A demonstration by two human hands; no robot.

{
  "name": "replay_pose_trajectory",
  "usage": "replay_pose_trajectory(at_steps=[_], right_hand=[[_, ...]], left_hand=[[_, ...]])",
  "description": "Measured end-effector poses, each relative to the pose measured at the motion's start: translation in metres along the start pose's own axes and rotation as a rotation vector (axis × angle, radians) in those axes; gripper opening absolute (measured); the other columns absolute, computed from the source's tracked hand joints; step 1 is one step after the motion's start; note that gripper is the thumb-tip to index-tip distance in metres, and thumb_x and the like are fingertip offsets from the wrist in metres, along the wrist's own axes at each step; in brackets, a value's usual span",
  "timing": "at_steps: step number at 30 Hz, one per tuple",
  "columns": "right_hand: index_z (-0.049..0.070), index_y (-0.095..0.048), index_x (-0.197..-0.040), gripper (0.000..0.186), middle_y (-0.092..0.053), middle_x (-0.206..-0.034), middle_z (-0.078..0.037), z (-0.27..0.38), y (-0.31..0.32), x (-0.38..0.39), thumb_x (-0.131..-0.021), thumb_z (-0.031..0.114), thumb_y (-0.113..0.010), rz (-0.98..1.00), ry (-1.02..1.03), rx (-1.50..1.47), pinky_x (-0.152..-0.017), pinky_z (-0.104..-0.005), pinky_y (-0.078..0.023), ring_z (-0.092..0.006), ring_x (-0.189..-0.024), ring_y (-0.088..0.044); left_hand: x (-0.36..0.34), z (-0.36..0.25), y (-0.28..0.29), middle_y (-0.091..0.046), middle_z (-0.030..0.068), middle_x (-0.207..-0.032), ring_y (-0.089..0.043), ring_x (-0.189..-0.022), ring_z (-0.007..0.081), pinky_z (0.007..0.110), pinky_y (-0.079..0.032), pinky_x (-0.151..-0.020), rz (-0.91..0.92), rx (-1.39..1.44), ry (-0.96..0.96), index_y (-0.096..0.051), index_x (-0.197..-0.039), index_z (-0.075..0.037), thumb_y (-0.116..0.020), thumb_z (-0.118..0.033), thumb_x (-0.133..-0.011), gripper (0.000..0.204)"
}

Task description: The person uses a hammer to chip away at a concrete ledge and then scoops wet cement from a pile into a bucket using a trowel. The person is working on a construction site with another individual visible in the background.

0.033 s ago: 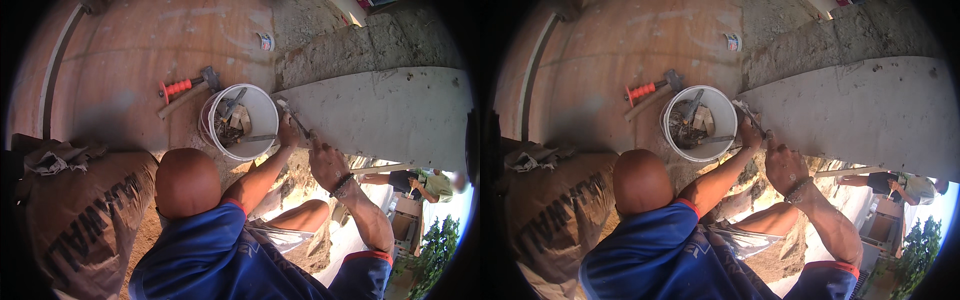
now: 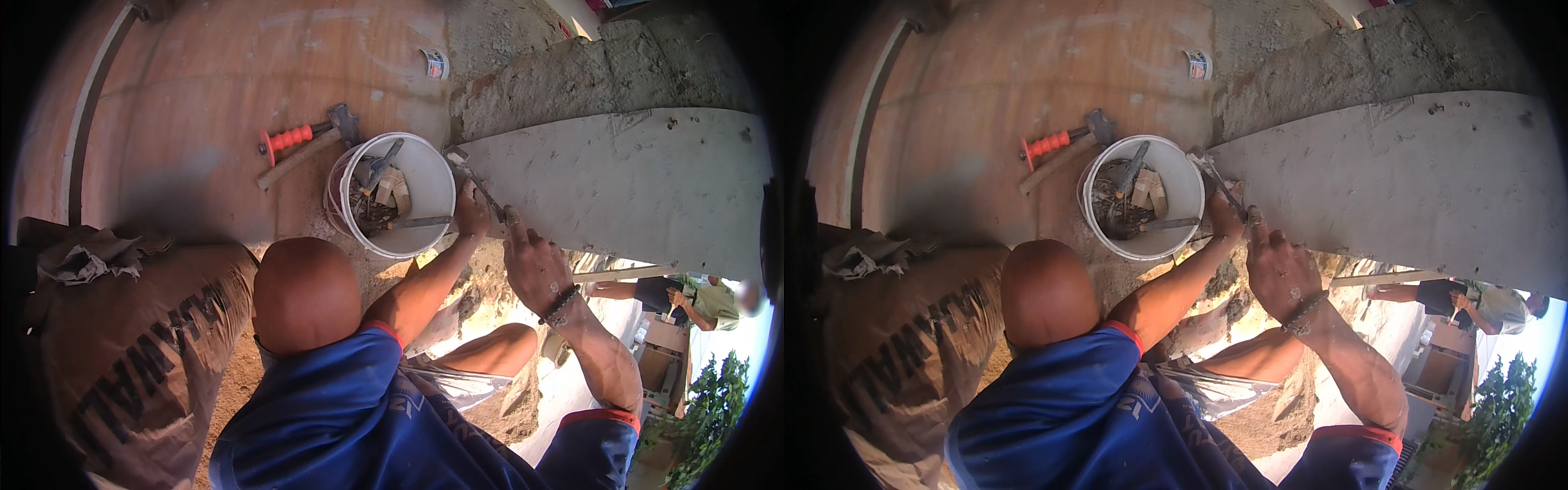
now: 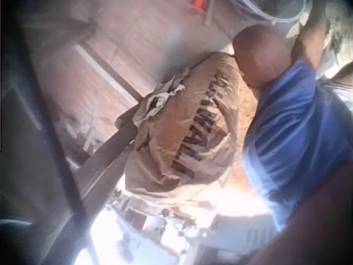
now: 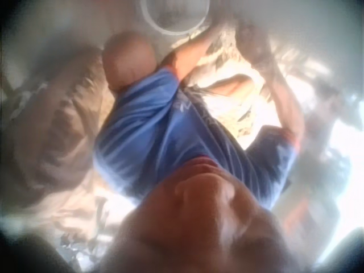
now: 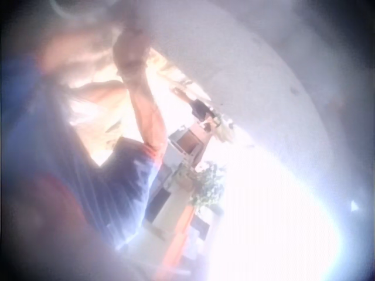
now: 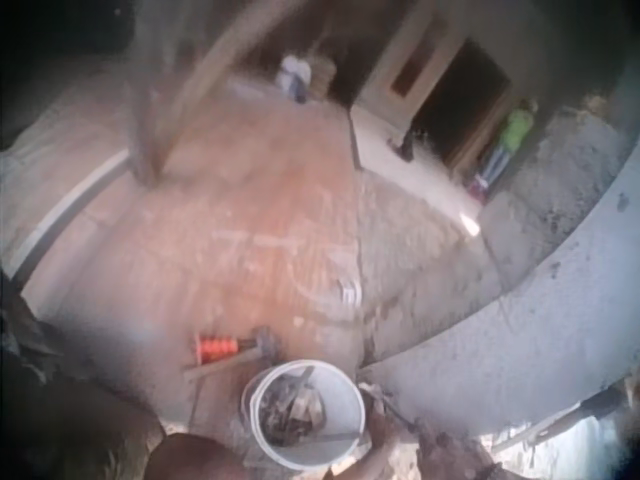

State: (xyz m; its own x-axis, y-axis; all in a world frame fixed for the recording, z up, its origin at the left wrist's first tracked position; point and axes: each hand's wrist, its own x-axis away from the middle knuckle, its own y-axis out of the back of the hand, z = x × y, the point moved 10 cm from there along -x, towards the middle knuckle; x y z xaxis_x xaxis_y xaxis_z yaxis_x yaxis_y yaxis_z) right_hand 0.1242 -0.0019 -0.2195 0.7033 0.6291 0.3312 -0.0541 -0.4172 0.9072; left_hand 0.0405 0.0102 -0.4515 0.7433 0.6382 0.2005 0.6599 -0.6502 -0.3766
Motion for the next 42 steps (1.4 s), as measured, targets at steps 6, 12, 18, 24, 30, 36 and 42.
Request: replay_pose_trajectory(at_steps=[6,12,18,24,30,36,42], right_hand=[[-0.001,-0.043,-0.137,0.05,-0.063,-0.081,-0.022,-0.019,-0.025,-0.002,-0.09,0.012,-0.053,0.028,-0.017,0.183,-0.057,-0.0461,-0.056,-0.0371,-0.065,-0.067],[-0.003,-0.045,-0.136,0.048,-0.065,-0.08,-0.02,0.011,0.013,-0.001,-0.09,0.012,-0.054,-0.135,0.051,-0.012,-0.058,-0.0433,-0.056,-0.0371,-0.068,-0.067],[-0.003,-0.047,-0.132,0.043,-0.065,-0.08,-0.023,-0.022,0.004,0.004,-0.092,0.011,-0.053,-0.063,0.02,0.116,-0.059,-0.0447,-0.055,-0.0389,-0.065,-0.066],[-0.001,-0.047,-0.132,0.042,-0.064,-0.078,-0.022,0.007,0.033,-0.012,-0.092,0.011,-0.054,-0.083,0.013,-0.1,-0.055,-0.0457,-0.051,-0.0379,-0.063,-0.064],[0.0,-0.047,-0.133,0.044,-0.065,-0.078,-0.021,-0.011,0.004,0.0,-0.091,0.012,-0.054,-0.018,-0.012,0.046,-0.056,-0.0459,-0.052,-0.0371,-0.063,-0.065],[0.0,-0.047,-0.133,0.044,-0.065,-0.081,-0.022,-0.003,0.005,-0.013,-0.092,0.013,-0.054,0.037,0.002,0.02,-0.059,-0.0466,-0.053,-0.0377,-0.068,-0.066],[0.0,-0.048,-0.131,0.041,-0.064,-0.081,-0.021,-0.039,-0.028,0.009,-0.092,0.013,-0.054,-0.012,0.014,0.217,-0.06,-0.0484,-0.052,-0.0384,-0.068,-0.065]], left_hand=[[0.004,-0.006,0.001,-0.066,0.0207,-0.096,-0.062,-0.093,0.0386,0.043,-0.047,-0.084,-0.033,-0.003,-0.045,-0.06,-0.111,0.001,-0.053,-0.005,-0.088,0.024],[-0.002,0.016,0.004,-0.065,0.0218,-0.098,-0.062,-0.093,0.0389,0.042,-0.047,-0.084,0.003,-0.044,0.054,-0.059,-0.111,0.003,-0.054,-0.012,-0.091,0.025],[0.01,-0.016,-0.008,-0.064,0.0178,-0.089,-0.062,-0.085,0.0329,0.041,-0.047,-0.077,-0.049,-0.02,-0.054,-0.058,-0.102,0.002,-0.054,-0.014,-0.093,0.019],[0.01,-0.006,0.02,-0.063,0.0162,-0.089,-0.061,-0.084,0.0303,0.041,-0.046,-0.077,-0.22,-0.022,-0.089,-0.057,-0.103,0.001,-0.051,-0.011,-0.091,0.018],[0.019,0.009,0.0,-0.059,0.0227,-0.11,-0.055,-0.107,0.0345,0.042,-0.043,-0.093,-0.175,-0.039,0.163,-0.056,-0.116,0.002,-0.046,-0.013,-0.094,0.029],[0.012,0.036,0.02,-0.064,0.019,-0.103,-0.06,-0.1,0.032,0.041,-0.045,-0.088,-0.313,-0.084,0.066,-0.059,-0.114,0.001,-0.044,-0.007,-0.091,0.028],[0.024,0.046,-0.004,-0.063,0.015,-0.105,-0.06,-0.094,0.0264,0.038,-0.046,-0.083,-0.215,-0.071,0.084,-0.06,-0.118,-0.003,-0.045,-0.011,-0.095,0.028]])
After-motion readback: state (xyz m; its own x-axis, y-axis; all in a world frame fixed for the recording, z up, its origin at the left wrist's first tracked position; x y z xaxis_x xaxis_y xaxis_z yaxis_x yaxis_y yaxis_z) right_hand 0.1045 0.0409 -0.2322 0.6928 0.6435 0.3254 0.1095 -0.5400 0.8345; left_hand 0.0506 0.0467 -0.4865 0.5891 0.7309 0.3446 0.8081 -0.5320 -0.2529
